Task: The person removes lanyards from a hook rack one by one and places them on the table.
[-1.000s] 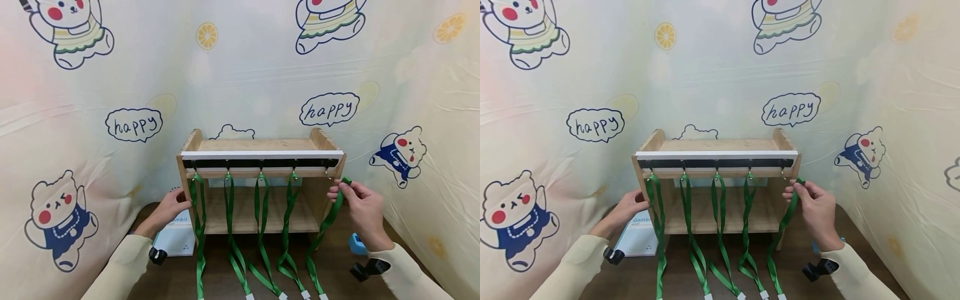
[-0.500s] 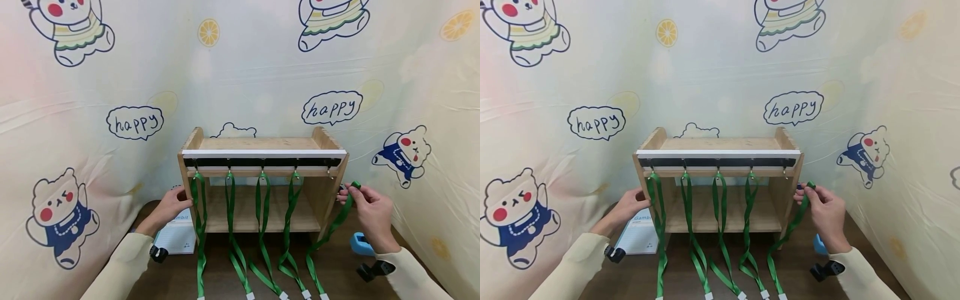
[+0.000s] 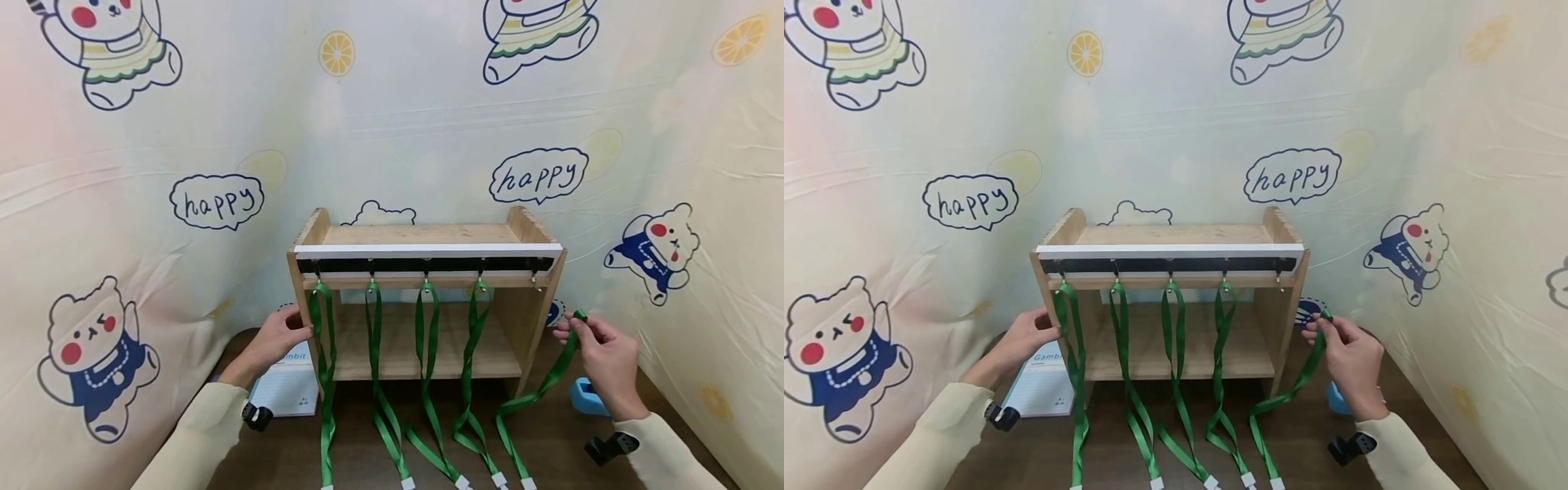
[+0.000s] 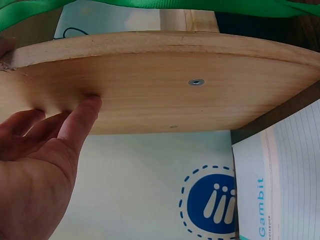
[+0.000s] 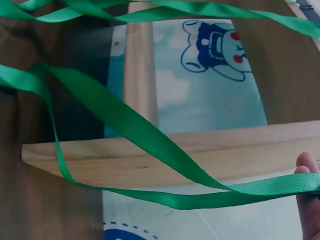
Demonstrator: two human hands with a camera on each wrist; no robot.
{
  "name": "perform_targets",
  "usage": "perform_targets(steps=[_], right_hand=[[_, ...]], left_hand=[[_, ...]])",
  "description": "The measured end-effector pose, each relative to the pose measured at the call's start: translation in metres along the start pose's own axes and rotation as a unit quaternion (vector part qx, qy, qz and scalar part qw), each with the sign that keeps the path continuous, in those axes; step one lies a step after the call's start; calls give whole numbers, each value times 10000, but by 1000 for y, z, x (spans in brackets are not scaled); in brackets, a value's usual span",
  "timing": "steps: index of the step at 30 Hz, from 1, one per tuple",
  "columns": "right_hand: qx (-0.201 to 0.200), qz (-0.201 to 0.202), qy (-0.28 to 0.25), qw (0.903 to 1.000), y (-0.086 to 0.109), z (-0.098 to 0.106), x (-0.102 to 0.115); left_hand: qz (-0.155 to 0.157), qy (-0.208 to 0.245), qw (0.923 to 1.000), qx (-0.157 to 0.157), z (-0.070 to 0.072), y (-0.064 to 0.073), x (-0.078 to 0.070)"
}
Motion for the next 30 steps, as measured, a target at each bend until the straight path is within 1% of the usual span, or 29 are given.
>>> perform_targets(steps=[3,7,12,16,22,25,27,30], right_hand=[[31,-99,59,9999,2,0,-7],[31,-329,170,9993,7,1,-17],[12,-556,389,9977,14,0,-26],[104,-695,370,9968,22,-2,-30],[285,-797,151,9963,35,-8,-38],[453,-836,94,9954,43,-13,-44],[589,-936,129,9938,48,-15,-48],[787,-1206,125,9895,56,-18,-54]], left_hand=[[8,4,10000,-5,0,0,1],[24,-10,10000,4,0,0,1],[60,-58,10000,-2,0,1,0],[114,-110,9999,-19,0,0,0],[95,-114,9999,-1,1,0,-1],[78,-84,9999,18,1,0,-1],[63,-85,9999,17,1,1,-1],[72,-88,9999,35,0,2,-2]])
Point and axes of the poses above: each hand's wrist, its own y-axis away from the middle knuckle, its own z-axis out of the back of the hand, x = y × z, the point moved 5 cm from there along -y, towards the middle knuckle, and after that the axes turned 2 degrees about -x, right-handed, at the moved point
